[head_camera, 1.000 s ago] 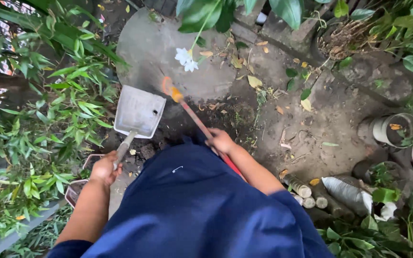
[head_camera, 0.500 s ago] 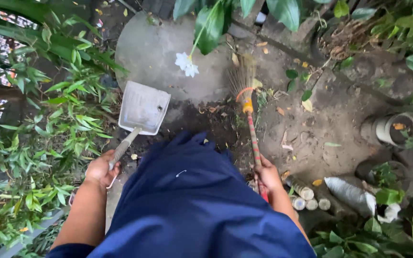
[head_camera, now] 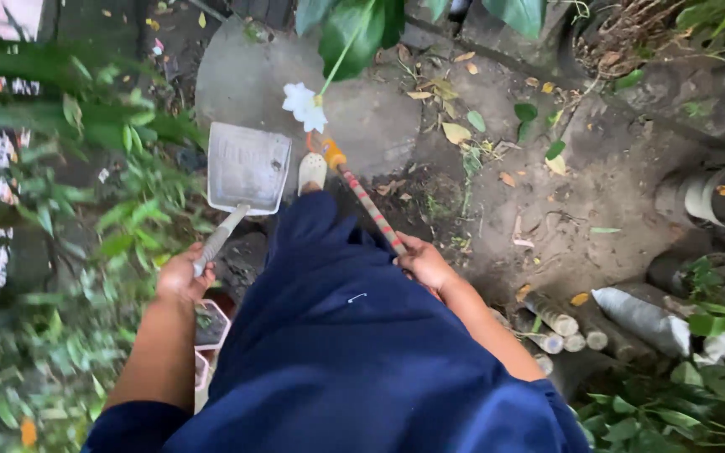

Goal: Sweeping leaves and debris into a dustpan and collecting them in a plastic bag in a garden area.

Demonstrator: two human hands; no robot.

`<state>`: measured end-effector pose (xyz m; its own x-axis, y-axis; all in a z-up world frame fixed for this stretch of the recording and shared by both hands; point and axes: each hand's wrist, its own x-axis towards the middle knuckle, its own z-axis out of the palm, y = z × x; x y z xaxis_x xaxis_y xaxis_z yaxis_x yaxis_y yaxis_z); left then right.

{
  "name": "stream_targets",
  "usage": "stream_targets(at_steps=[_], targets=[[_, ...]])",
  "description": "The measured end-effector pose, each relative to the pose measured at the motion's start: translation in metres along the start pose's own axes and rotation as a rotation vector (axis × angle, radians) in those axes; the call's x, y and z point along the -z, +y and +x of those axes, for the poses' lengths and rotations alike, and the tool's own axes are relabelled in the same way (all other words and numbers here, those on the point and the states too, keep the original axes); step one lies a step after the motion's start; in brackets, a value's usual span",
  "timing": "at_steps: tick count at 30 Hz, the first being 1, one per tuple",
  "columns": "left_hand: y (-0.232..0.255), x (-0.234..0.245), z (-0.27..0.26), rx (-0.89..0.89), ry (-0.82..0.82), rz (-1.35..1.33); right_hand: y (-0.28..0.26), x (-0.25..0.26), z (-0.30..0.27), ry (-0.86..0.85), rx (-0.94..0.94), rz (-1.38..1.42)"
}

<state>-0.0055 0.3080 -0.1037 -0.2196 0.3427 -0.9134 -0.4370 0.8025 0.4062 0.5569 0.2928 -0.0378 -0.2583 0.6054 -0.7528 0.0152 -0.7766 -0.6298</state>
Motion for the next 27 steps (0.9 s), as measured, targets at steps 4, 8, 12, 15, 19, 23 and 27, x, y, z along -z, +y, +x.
stream_targets(at_steps=[4,8,12,15,19,23,27], targets=[[0.047,0.002,0.052,0.019,-0.006,-0.025,-0.066,-0.027,0.062,-0.032,-0.066,0.031],[0.085,-0.011,0.114,0.109,0.024,-0.058,-0.128,-0.068,0.152,-0.092,0.000,0.005],[0.127,-0.028,0.113,0.078,0.117,-0.173,-0.141,-0.087,0.275,-0.018,-0.043,0.058],[0.143,-0.024,0.137,0.108,0.081,-0.108,-0.154,-0.068,0.289,0.094,-0.136,0.234],[0.156,-0.035,0.150,0.031,-0.131,0.016,-0.145,-0.037,0.201,0.125,-0.030,0.295],[0.166,-0.062,0.148,0.152,-0.043,0.005,-0.169,-0.072,0.097,0.370,-0.142,0.285],[0.155,-0.079,0.156,0.183,-0.016,-0.002,-0.164,-0.058,0.084,0.359,-0.210,0.354]])
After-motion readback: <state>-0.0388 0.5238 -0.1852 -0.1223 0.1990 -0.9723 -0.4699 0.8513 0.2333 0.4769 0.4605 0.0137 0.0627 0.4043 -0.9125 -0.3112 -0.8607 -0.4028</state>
